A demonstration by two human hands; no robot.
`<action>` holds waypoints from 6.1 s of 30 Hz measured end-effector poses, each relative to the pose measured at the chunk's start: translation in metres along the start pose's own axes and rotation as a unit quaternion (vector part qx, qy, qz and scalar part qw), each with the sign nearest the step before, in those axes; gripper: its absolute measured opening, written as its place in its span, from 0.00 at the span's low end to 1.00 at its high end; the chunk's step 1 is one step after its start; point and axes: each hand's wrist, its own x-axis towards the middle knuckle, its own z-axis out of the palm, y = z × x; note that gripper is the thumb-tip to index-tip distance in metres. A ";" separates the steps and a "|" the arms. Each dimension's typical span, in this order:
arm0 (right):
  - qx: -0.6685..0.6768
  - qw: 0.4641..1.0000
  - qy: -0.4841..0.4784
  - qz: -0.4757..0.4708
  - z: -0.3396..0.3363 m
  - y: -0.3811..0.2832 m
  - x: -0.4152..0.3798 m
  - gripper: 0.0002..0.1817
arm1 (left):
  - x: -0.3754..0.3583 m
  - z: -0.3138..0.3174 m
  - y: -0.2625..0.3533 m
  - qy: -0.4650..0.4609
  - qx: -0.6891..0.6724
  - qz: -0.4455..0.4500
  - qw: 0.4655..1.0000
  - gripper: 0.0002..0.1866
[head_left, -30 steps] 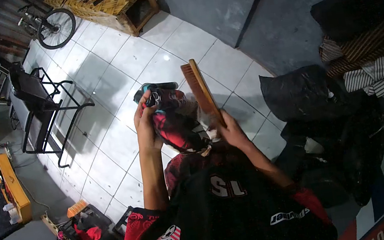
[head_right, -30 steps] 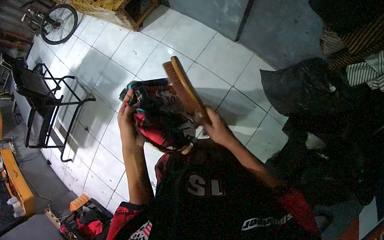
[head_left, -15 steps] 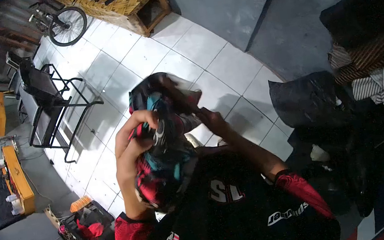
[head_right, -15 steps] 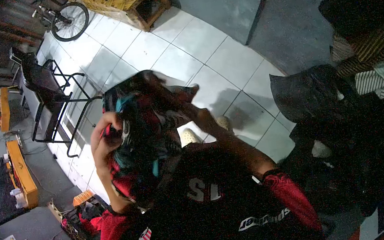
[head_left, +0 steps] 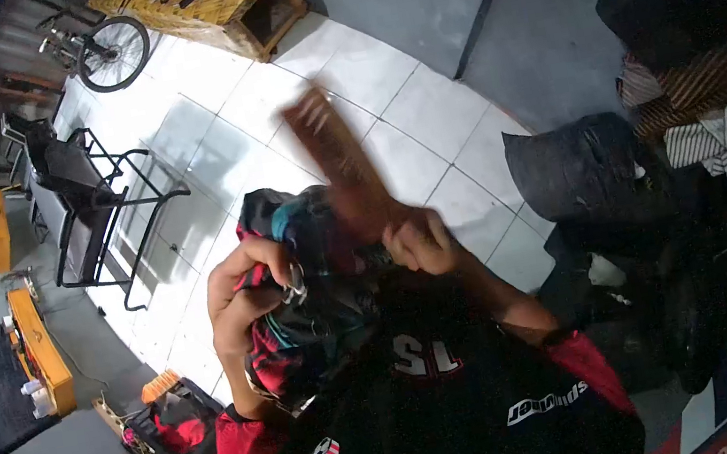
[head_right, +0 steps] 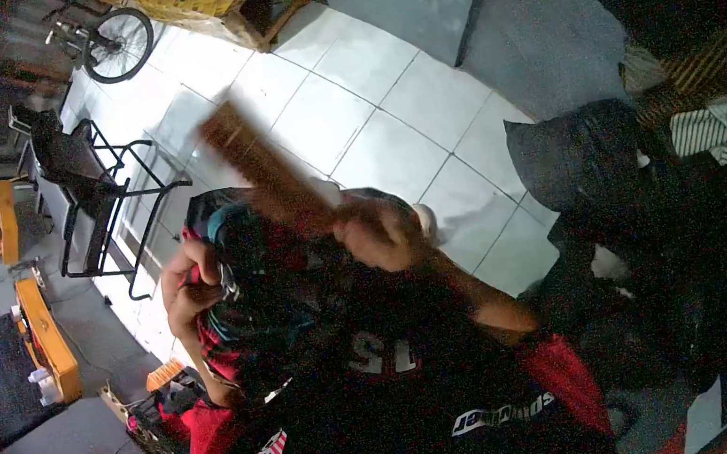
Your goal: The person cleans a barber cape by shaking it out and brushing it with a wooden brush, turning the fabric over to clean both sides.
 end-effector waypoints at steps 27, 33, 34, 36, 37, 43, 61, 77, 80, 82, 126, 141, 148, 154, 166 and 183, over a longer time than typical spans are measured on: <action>-0.403 0.911 0.037 -0.083 -0.031 0.106 0.029 0.14 | 0.029 0.057 0.015 0.067 0.049 0.204 0.976 0.39; -0.700 0.695 -0.048 0.156 -0.176 0.243 -0.049 0.18 | 0.018 0.046 0.036 0.145 -0.011 0.167 0.975 0.48; -0.679 0.711 -0.020 0.181 -0.192 0.255 -0.066 0.16 | 0.016 0.037 0.037 0.138 0.003 0.198 0.970 0.48; -0.628 0.766 0.058 0.125 -0.232 0.300 -0.096 0.13 | 0.012 0.020 0.034 0.125 0.027 0.249 0.960 0.49; -0.647 0.728 0.080 0.214 -0.228 0.286 -0.098 0.12 | 0.011 0.012 0.032 0.118 0.037 0.269 0.955 0.49; -0.108 0.961 0.241 0.076 -0.097 0.066 -0.007 0.20 | 0.013 0.046 0.021 0.118 0.080 0.214 0.966 0.43; -0.639 0.697 0.022 0.326 -0.170 0.202 -0.079 0.23 | 0.018 0.034 0.041 0.218 0.129 0.244 0.936 0.46; -0.245 0.945 0.139 -0.165 -0.031 0.025 0.011 0.20 | 0.011 0.049 0.022 -0.097 0.128 0.226 0.961 0.43; -0.261 0.956 0.061 0.122 -0.065 0.053 0.012 0.25 | 0.011 0.046 0.026 0.010 0.100 0.245 0.964 0.41; -0.428 0.867 0.099 0.236 -0.114 0.113 0.000 0.28 | 0.006 0.035 0.035 0.165 0.189 0.272 0.929 0.45; -0.219 0.958 0.151 -0.109 -0.017 0.008 0.006 0.14 | 0.028 0.054 0.008 0.059 -0.064 0.235 0.968 0.52; -0.569 0.673 0.082 0.466 -0.167 0.193 -0.068 0.30 | 0.005 -0.018 0.043 0.196 -0.008 0.237 0.952 0.55; -0.168 0.955 0.186 0.159 -0.031 0.042 0.010 0.24 | 0.017 0.013 0.022 0.139 -0.114 0.209 0.961 0.52; -0.369 0.920 -0.112 0.065 0.029 0.024 0.032 0.17 | 0.029 0.020 0.018 0.087 -0.139 0.222 0.961 0.48; -0.700 0.653 -0.039 0.288 -0.149 0.161 -0.042 0.22 | 0.010 -0.016 0.030 0.192 -0.042 0.239 0.951 0.47; -0.693 0.675 -0.135 0.215 -0.123 0.186 -0.011 0.22 | 0.015 0.013 0.026 0.123 -0.081 0.204 0.968 0.43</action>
